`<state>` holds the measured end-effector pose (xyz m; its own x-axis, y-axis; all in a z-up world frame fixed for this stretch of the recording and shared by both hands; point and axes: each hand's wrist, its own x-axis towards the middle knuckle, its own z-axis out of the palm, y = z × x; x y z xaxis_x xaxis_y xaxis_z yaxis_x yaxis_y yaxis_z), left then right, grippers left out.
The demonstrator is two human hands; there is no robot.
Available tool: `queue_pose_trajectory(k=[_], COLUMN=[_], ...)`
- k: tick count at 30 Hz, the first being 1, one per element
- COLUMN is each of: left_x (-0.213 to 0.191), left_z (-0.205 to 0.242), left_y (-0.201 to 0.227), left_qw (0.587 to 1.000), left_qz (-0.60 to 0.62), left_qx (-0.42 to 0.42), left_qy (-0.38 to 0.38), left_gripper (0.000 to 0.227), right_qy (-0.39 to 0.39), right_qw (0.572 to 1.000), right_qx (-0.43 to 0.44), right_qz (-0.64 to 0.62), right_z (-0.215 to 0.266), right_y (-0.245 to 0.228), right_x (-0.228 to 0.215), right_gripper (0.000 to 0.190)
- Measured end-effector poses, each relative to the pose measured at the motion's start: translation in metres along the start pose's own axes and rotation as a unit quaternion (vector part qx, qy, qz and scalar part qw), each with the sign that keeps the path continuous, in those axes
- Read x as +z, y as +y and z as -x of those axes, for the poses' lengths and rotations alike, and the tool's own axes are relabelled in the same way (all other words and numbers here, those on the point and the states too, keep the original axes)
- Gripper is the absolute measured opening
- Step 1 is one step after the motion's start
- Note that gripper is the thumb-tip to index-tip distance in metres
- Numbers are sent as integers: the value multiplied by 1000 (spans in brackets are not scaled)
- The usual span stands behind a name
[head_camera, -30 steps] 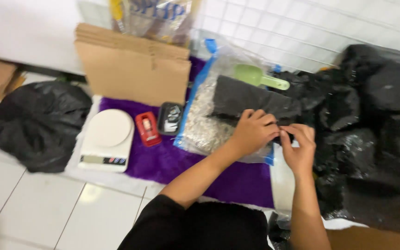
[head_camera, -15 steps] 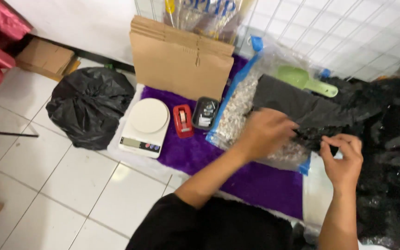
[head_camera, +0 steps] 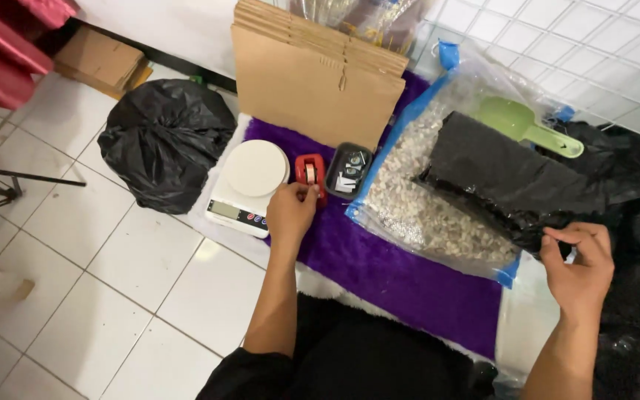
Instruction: The person wraps a small rectangular item in black bubble wrap, folds the edges, and secures them with tape. They then place the wrapped item on a larger sheet of bubble wrap, fold it around the item, and tape it shut. The wrapped package is set aside on a pile of similar packages.
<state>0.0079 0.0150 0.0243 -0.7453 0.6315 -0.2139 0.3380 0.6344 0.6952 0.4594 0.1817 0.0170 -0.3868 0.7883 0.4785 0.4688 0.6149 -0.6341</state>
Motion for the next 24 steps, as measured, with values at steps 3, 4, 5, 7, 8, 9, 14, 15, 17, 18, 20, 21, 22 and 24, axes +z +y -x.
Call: queue_pose_trajectory(k=[3, 4, 5, 7, 8, 9, 14, 15, 17, 18, 20, 21, 22, 24], left_x=[2, 0, -2, -6, -10, -13, -3, -1, 9, 14, 16, 18, 21, 30], left_z=[-14, -14, -15, -13, -11, -4, -5, 3, 6, 7, 8, 17, 16, 17], left_y=[-9, -9, -9, -3, 2, 2, -13, -20, -32, -37, -34, -37, -40, -43], left_qw=[997, 997, 995, 993, 984, 972, 963, 976, 983, 988, 989, 990, 990, 981], left_qz=[51, 51, 75, 100, 156, 210, 250, 204, 177, 152, 148, 139, 138, 165], left_qx=[-27, -29, -27, -23, -48, -79, -70, -56, -26, 10, 20, 21, 17, 71], left_qy=[-42, -41, -54, -65, -67, -72, -71, -57, -29, 1, 11, 11, 9, 68], left_gripper=[44, 44, 44, 51, 36, 24, 25, 29, 29, 29, 25, 23, 23, 16], right_qy=[1, 0, 6, 14, 13, 8, 11, 9, 11, 18, 23, 22, 19, 12], right_qw=[1000, 1000, 1000, 1000, 1000, 999, 1000, 1000, 1000, 999, 999, 999, 999, 1000], right_qx=[12, 11, 9, 5, 16, 31, 14, -3, 9, 18, 20, 35, 38, -11], right_qz=[0, 0, -8, -15, -14, -12, 0, 10, -6, -22, -31, -36, -35, -1], right_z=[3, 2, 2, 0, -2, 3, -3, 2, 2, 0, -3, 5, 4, 0], right_y=[-1, -2, -2, -1, 0, -1, 0, 1, -3, -4, 1, 1, 2, 4], right_x=[-1, 1, 1, 3, 3, 2, 2, 0, 3, 3, 5, 2, 3, 2], right_gripper=[9, 9, 10, 11, 9, 7, 5, 4, 4, 5, 7, 10, 10, 11])
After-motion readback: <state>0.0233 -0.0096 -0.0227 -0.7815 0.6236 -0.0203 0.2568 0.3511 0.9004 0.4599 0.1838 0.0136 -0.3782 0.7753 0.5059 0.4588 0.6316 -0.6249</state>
